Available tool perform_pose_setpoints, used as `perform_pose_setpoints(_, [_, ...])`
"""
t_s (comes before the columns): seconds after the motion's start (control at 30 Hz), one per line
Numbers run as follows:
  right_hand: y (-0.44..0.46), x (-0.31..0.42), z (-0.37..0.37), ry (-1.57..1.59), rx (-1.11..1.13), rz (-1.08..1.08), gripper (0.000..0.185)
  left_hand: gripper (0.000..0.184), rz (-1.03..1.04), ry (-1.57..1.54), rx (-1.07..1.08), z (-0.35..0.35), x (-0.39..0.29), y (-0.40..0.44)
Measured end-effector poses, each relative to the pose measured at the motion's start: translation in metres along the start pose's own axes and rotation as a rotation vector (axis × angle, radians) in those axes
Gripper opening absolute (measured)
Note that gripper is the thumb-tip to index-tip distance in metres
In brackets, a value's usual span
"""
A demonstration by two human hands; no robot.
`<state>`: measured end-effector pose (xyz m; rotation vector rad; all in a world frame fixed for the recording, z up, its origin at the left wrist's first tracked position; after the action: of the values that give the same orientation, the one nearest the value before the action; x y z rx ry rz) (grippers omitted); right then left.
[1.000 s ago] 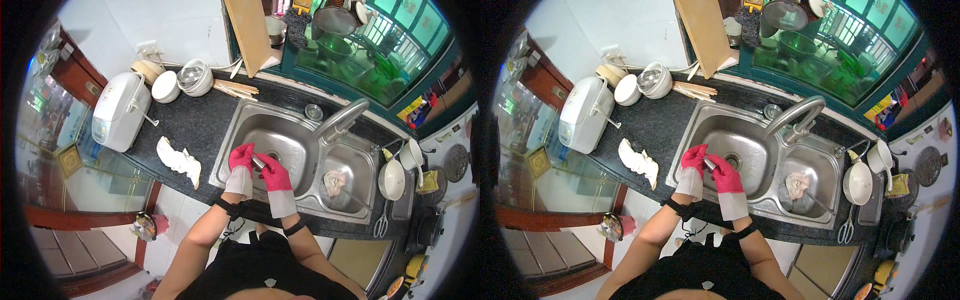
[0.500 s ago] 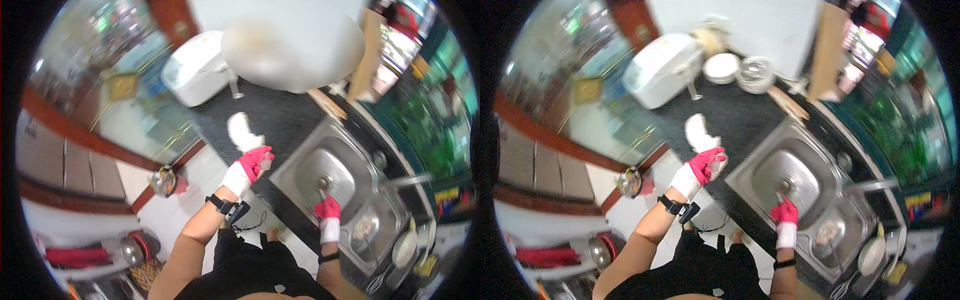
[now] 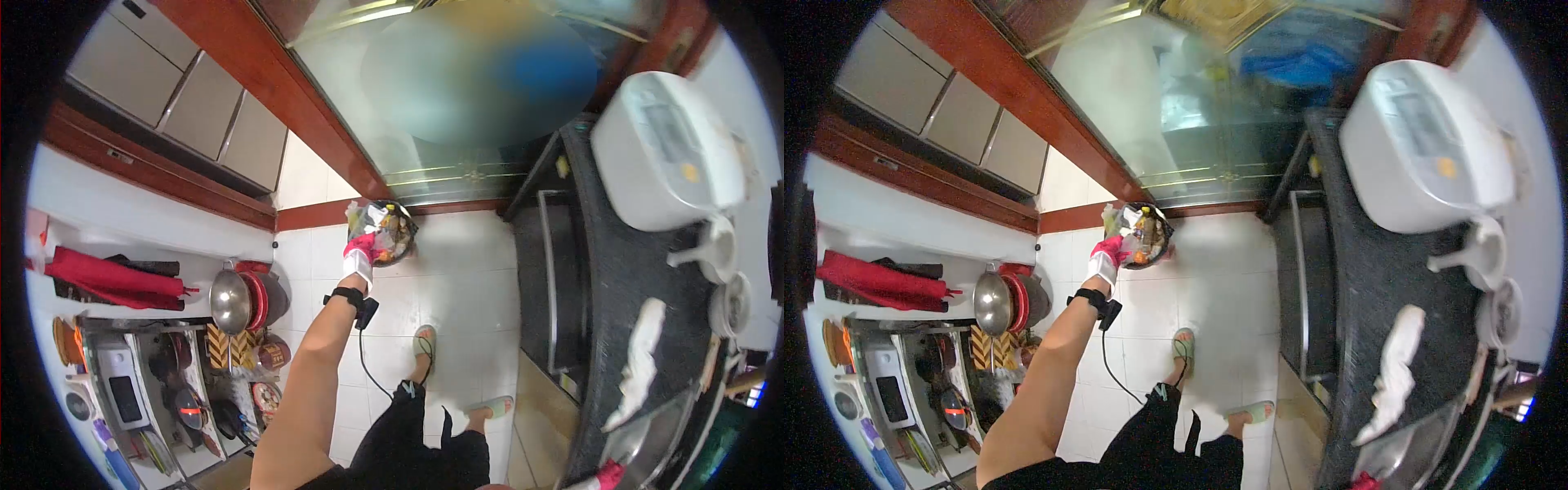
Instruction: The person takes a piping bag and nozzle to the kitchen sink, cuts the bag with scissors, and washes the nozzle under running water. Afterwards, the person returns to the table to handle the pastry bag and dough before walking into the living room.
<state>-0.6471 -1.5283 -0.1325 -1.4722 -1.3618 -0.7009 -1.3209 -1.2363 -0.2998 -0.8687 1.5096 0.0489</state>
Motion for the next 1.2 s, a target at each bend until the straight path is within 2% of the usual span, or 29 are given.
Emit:
perform_pose_setpoints(0.13, [-0.001,-0.002,0.024,-0.092,-0.077,-0.039,0.028,0.041,-0.140,-0.229,-0.110,-0.002,0.088,0.084])
perform_pose_setpoints(0.23, [0.000,-0.004,0.037,-0.146,-0.115,-0.052,0.028,0.043,-0.242,-0.411,-0.144,0.011,0.129,0.127])
perform_pose_setpoints(0.3, [0.001,-0.006,0.046,-0.175,-0.129,-0.061,0.027,0.042,-0.362,-0.405,-0.096,0.014,0.127,0.135])
perform_pose_setpoints(0.33, [0.001,-0.005,0.047,-0.188,-0.136,-0.060,0.027,0.042,-0.378,-0.399,-0.098,0.008,0.159,0.148])
perform_pose_setpoints(0.4, [0.002,-0.002,0.050,-0.214,-0.148,-0.058,0.027,0.031,0.519,0.532,-0.080,-0.014,0.231,0.178])
perform_pose_setpoints(0.43, [0.003,0.000,0.050,-0.224,-0.154,-0.055,0.027,0.044,0.415,0.927,0.087,-0.025,0.202,0.161])
perform_pose_setpoints(0.47, [0.002,0.001,0.048,-0.227,-0.153,-0.051,0.027,0.040,0.338,0.780,0.007,-0.022,0.201,0.153])
perform_pose_setpoints(0.53, [0.003,0.003,0.045,-0.225,-0.162,-0.036,0.027,0.045,0.227,0.111,-0.049,-0.030,0.225,0.159])
perform_pose_setpoints(0.57, [0.004,0.004,0.043,-0.219,-0.166,-0.029,0.026,0.051,-0.320,-0.265,-0.145,-0.004,0.145,0.119])
perform_pose_setpoints(0.6, [0.006,0.005,0.040,-0.217,-0.165,-0.023,0.026,0.051,-0.311,-0.267,-0.136,-0.002,0.129,0.114])
perform_pose_setpoints(0.67, [0.007,0.008,0.030,-0.199,-0.166,-0.007,0.026,0.054,-0.468,-0.218,-0.022,0.001,0.103,0.098])
perform_pose_setpoints(0.7, [0.008,0.008,0.025,-0.199,-0.160,0.004,0.026,0.059,-0.445,-0.259,0.075,0.004,0.090,0.086])
perform_pose_setpoints(0.73, [0.009,0.009,0.019,-0.191,-0.163,0.011,0.026,0.059,-0.442,-0.254,0.080,0.004,0.074,0.070])
perform_pose_setpoints(0.8, [0.015,0.010,-0.001,-0.171,-0.159,0.033,0.025,0.065,-0.403,-0.660,0.490,0.013,0.040,0.033])
perform_pose_setpoints(0.83, [0.020,0.010,-0.010,-0.151,-0.158,0.041,0.025,0.065,-0.398,-0.654,0.506,0.023,0.013,0.008])
perform_pose_setpoints(0.9, [0.032,0.007,-0.037,-0.100,-0.152,0.069,0.025,0.071,-0.403,-0.770,0.735,0.058,-0.051,-0.054])
perform_pose_setpoints(0.93, [0.042,0.004,-0.052,-0.056,-0.125,0.083,0.025,0.071,-0.400,-0.757,0.786,0.075,-0.074,-0.083])
perform_pose_setpoints(1.0, [0.054,-0.007,-0.076,0.037,-0.104,0.133,0.025,0.073,-0.560,-0.658,1.004,0.112,-0.109,-0.144])
perform_pose_setpoints(1.1, [0.052,-0.013,-0.066,0.119,-0.016,0.252,0.024,0.067,-0.501,-0.241,1.506,0.171,-0.129,-0.248])
perform_pose_setpoints(1.13, [0.030,0.005,-0.053,0.044,0.040,0.216,0.025,0.064,-0.478,-0.093,1.661,0.190,-0.133,-0.285])
perform_pose_setpoints(1.17, [0.022,0.009,-0.046,0.203,0.130,0.218,0.022,0.055,-0.585,0.011,1.727,0.209,-0.133,-0.322])
perform_pose_setpoints(1.2, [0.013,0.020,-0.036,0.354,0.186,0.222,0.029,0.055,-0.628,0.079,1.829,0.231,-0.128,-0.359])
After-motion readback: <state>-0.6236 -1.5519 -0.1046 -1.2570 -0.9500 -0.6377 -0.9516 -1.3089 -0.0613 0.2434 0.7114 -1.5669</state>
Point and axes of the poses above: each hand's wrist, its own y-axis towards the middle knuckle, its own z-axis out of the palm, x = y × z, the point moved 1 cm from there along y, towards the middle knuckle, and after that the axes turned 7 degrees about -x, right-handed, at the moved point
